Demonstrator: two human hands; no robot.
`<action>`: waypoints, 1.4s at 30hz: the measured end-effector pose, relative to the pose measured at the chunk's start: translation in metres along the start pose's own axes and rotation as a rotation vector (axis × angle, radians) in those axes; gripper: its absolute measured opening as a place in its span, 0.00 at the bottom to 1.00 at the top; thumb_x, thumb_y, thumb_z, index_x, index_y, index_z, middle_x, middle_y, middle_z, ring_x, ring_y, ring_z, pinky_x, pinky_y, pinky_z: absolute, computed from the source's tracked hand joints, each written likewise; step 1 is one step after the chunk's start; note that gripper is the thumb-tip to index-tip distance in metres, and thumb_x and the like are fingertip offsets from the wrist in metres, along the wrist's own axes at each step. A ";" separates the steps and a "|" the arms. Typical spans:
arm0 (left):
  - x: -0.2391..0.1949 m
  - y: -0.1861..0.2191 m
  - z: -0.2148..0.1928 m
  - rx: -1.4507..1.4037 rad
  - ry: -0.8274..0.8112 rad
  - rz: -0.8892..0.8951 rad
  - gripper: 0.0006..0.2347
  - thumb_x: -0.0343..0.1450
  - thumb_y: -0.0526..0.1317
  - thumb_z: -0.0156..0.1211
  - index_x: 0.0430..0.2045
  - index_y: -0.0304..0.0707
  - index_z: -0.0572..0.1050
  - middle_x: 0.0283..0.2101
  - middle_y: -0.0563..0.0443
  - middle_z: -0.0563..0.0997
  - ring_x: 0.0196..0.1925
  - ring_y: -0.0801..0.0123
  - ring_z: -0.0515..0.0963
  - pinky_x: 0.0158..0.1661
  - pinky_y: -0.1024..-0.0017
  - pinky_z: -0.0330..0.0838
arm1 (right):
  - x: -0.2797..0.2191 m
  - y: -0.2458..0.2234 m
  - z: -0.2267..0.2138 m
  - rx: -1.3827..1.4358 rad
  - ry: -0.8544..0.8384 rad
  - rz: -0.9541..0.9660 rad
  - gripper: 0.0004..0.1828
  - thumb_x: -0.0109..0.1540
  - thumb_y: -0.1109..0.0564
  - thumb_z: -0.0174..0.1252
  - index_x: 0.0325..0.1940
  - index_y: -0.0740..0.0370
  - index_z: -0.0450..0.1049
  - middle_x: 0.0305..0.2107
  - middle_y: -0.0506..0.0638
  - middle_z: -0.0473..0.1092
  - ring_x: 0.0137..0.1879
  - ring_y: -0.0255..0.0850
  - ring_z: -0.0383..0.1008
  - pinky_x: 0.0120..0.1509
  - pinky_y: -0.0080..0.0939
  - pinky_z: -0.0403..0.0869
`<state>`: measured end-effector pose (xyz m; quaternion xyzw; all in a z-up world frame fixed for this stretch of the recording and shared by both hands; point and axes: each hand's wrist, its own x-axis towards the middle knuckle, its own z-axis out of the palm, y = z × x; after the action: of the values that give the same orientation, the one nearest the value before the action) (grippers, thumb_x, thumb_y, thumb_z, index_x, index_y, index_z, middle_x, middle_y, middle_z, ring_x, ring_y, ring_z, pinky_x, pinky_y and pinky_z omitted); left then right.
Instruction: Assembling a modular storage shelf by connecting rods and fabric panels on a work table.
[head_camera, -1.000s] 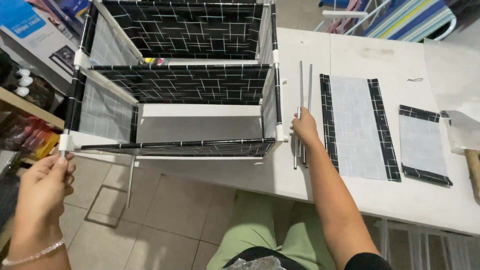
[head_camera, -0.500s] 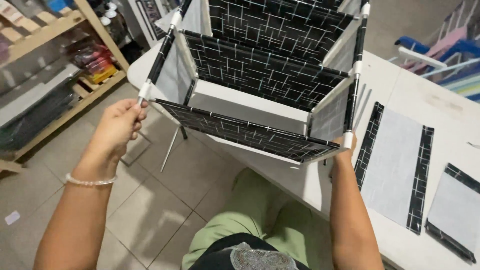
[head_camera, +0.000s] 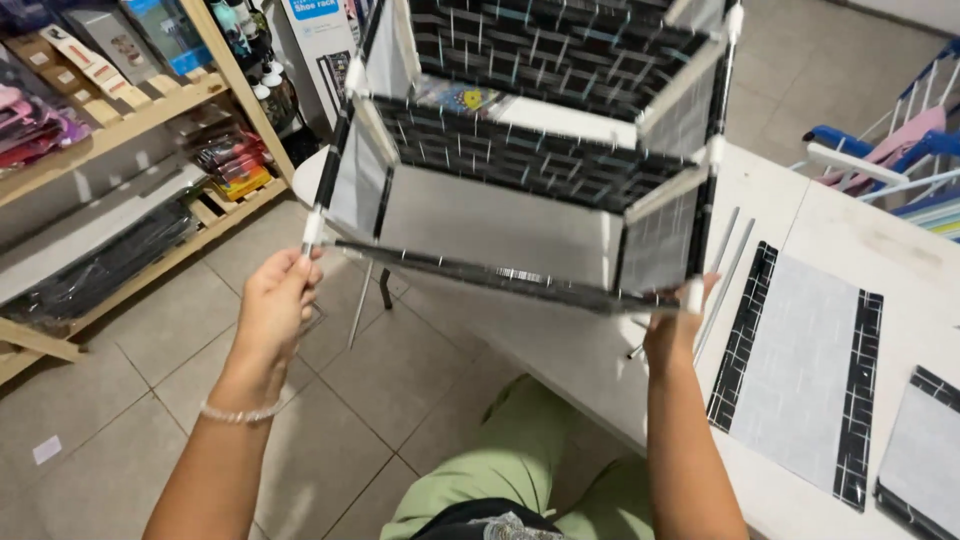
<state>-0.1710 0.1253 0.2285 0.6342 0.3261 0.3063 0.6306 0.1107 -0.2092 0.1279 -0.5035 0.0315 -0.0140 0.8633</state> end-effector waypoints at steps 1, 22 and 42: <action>0.000 0.008 0.007 -0.023 -0.006 0.007 0.09 0.80 0.37 0.43 0.48 0.33 0.71 0.24 0.59 0.63 0.17 0.87 0.55 0.13 0.90 0.51 | -0.004 -0.013 0.019 -0.051 0.084 0.052 0.25 0.66 0.27 0.45 0.37 0.46 0.70 0.27 0.40 0.66 0.33 0.36 0.68 0.41 0.35 0.68; 0.050 -0.036 0.066 -0.194 -0.117 -0.137 0.09 0.74 0.38 0.51 0.45 0.36 0.70 0.27 0.51 0.73 0.20 0.74 0.71 0.14 0.78 0.67 | -0.006 0.049 0.052 -0.314 -0.358 -0.094 0.25 0.74 0.34 0.35 0.48 0.52 0.70 0.36 0.46 0.71 0.38 0.35 0.75 0.40 0.30 0.73; 0.186 -0.013 0.109 0.875 0.027 0.164 0.19 0.70 0.36 0.51 0.55 0.29 0.60 0.47 0.33 0.75 0.52 0.33 0.78 0.45 0.27 0.70 | -0.122 0.089 0.258 0.167 -0.834 0.962 0.14 0.74 0.49 0.44 0.45 0.62 0.63 0.32 0.43 0.58 0.32 0.29 0.64 0.27 0.20 0.66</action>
<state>0.0274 0.2084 0.2089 0.8610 0.3820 0.1966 0.2723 0.0059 0.0653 0.1822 -0.3271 -0.0857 0.5696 0.7492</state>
